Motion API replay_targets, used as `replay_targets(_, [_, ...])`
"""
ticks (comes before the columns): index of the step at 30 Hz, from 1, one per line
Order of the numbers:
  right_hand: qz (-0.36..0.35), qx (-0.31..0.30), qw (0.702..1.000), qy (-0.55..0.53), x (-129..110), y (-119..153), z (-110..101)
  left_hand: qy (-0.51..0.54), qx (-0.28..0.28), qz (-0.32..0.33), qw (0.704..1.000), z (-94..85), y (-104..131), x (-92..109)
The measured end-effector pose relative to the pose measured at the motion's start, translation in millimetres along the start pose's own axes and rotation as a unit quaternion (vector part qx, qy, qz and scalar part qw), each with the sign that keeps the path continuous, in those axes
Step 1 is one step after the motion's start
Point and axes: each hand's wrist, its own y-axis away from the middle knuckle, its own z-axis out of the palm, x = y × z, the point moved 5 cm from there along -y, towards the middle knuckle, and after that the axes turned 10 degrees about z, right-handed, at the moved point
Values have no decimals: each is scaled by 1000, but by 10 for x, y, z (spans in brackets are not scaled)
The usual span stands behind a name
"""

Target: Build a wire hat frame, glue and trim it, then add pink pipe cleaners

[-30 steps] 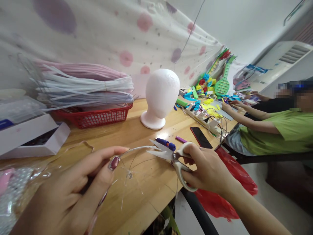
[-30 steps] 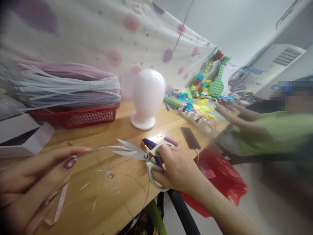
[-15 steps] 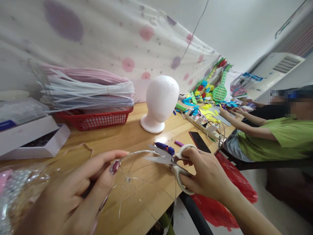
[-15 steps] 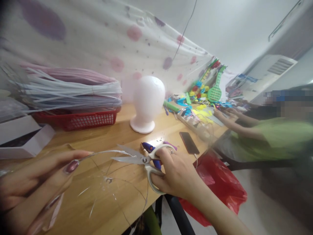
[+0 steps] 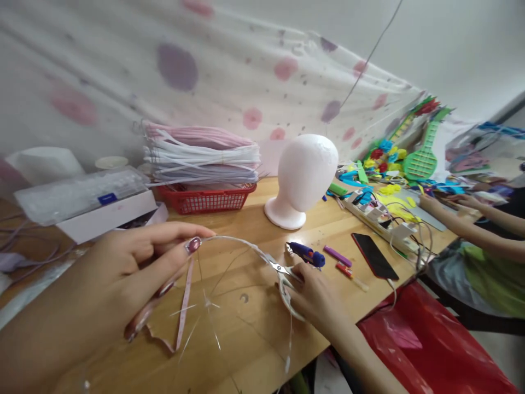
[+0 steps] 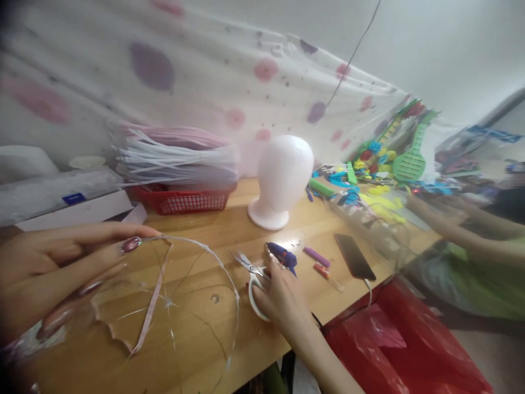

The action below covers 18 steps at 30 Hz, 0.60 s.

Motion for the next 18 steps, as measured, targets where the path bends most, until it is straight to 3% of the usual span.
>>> replay_targets(3, [-44, 6, 998, 34, -72, -19, 192, -10, -9, 3, 1000, -31, -28, -50])
replay_targets(5, [-96, 22, 995, 23, -117, 24, 169, 1, -24, 1, 1000, -31, -54, -97])
replay_targets(8, [-155, 54, 984, -68, -239, 161, -96, 7, -39, -16, 999, -17, -85, -157])
replay_targets(11, [-203, 128, 950, -200, -458, 336, -473, 8, -80, -4, 997, 58, -102, -160])
replay_targets(14, [-273, 212, 929, -133, -740, 460, -642, -2, -102, 10, 995, 134, -97, -143])
replay_targets(18, [-301, 259, 918, -10, -900, 435, -594, -23, -113, 32, 993, 191, -79, -109])
